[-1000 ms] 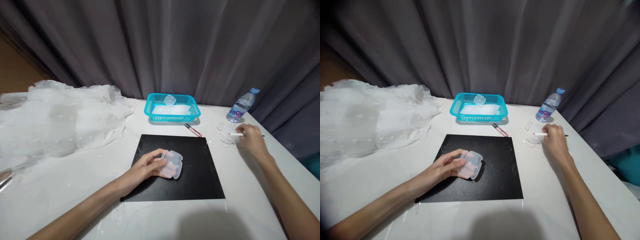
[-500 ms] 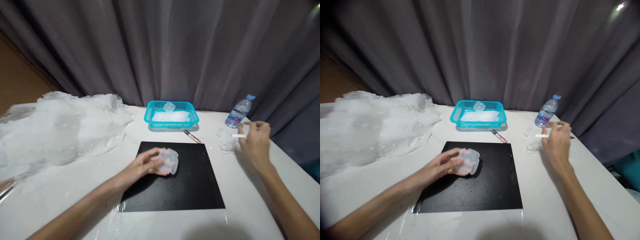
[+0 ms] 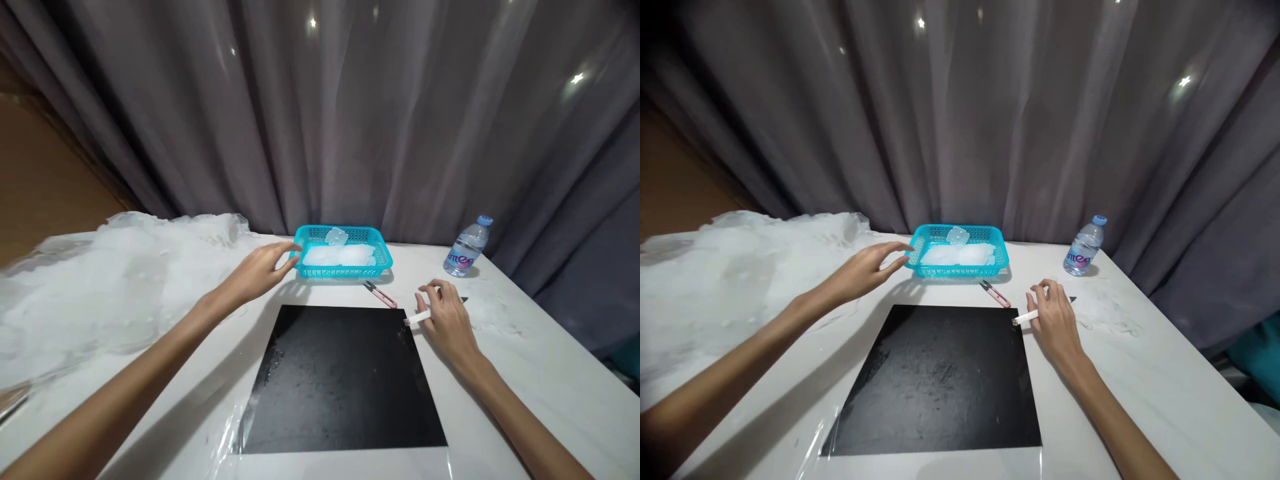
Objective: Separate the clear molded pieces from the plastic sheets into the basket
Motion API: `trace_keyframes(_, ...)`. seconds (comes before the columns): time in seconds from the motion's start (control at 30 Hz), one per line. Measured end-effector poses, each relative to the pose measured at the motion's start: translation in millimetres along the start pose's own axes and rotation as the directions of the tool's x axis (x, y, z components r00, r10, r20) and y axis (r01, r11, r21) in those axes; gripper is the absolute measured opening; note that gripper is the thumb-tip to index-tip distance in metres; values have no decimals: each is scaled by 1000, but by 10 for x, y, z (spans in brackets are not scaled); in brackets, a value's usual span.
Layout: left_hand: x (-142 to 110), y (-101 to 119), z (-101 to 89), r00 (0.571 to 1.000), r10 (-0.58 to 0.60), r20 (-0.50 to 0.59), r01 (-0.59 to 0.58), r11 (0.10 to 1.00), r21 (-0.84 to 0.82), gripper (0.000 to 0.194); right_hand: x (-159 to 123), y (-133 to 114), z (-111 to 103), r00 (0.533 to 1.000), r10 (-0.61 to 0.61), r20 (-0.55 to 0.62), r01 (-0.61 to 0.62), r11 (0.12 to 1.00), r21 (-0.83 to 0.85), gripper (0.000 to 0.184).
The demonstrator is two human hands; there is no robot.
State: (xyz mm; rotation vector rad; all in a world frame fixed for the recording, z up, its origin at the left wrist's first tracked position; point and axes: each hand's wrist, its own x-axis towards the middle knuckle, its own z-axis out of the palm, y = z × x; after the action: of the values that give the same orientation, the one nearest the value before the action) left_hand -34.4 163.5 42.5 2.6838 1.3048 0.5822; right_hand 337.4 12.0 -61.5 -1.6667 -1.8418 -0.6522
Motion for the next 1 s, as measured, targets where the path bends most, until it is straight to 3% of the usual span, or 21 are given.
trace_keyframes(0.17, -728, -583, 86, 963, -179, -201, 223, 949, 224, 46, -100, -104, 106, 998, -44, 39, 42, 997, 58, 23)
trace_keyframes(0.3, -1032, -788, 213, 955, -191, -229, 258, 913, 315, 39, -187, -185, 171, 995, -64, 72, 55, 992, 116, 23)
trace_keyframes(0.47, -1054, -798, 262, 958, -167, -231, 242, 904, 352, 29, -222, -247, 206, 996, -67, 53, 59, 988, 146, 27)
trace_keyframes(0.7, -1142, -969, -78, 911, -165, -377, 326, 849, 416, 48, -236, -248, 252, 996, -78, 35, 69, 978, 194, 26)
trace_keyframes(0.83, -1216, -1085, -193, 912, -176, -371, 338, 835, 434, 45, -237, -250, 264, 996, -79, 32, 71, 979, 193, 28)
trace_keyframes(1.0, -1169, -981, -227, 916, -176, -360, 329, 843, 425, 33, -228, -258, 262, 997, -72, 22, 67, 979, 190, 31)
